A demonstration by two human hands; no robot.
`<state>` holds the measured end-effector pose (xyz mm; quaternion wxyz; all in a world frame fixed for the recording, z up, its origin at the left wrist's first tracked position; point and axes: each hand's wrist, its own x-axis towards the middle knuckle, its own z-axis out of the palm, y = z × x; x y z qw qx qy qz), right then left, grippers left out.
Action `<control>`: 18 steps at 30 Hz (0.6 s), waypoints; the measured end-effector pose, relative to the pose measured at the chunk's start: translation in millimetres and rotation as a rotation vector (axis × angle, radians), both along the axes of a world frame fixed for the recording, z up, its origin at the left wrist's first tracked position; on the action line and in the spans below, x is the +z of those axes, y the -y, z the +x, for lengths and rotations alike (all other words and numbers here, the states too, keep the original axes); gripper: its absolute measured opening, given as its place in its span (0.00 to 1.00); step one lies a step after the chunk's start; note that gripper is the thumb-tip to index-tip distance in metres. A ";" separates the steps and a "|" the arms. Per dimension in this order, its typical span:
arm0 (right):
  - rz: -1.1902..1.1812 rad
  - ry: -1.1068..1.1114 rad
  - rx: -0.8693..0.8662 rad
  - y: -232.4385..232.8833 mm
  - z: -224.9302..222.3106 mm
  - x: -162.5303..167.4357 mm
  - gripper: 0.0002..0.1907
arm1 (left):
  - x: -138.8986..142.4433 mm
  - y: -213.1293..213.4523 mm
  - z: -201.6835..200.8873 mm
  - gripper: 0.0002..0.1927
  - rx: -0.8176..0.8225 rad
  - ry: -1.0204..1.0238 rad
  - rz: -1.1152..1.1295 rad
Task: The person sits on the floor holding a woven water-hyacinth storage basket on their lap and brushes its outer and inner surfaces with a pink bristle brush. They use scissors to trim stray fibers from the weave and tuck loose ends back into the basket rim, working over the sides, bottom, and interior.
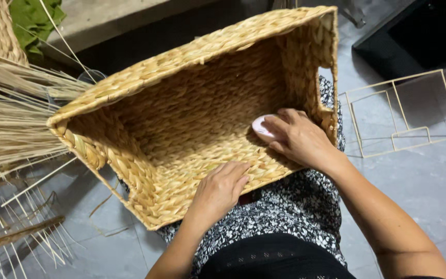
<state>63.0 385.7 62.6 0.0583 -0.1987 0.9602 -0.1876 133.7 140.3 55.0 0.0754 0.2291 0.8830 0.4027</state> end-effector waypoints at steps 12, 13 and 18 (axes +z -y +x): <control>-1.258 -0.247 -0.241 -98.3 -158.2 8.7 0.10 | 15.2 -1.9 14.1 0.16 0.033 0.147 0.004; -1.184 -0.244 -0.212 -96.6 -185.7 -3.4 0.09 | 13.7 -2.4 14.8 0.17 0.021 0.143 0.007; -0.446 -0.566 -0.117 -70.8 -275.9 -60.1 0.08 | 8.7 -4.3 20.4 0.16 0.034 0.124 0.029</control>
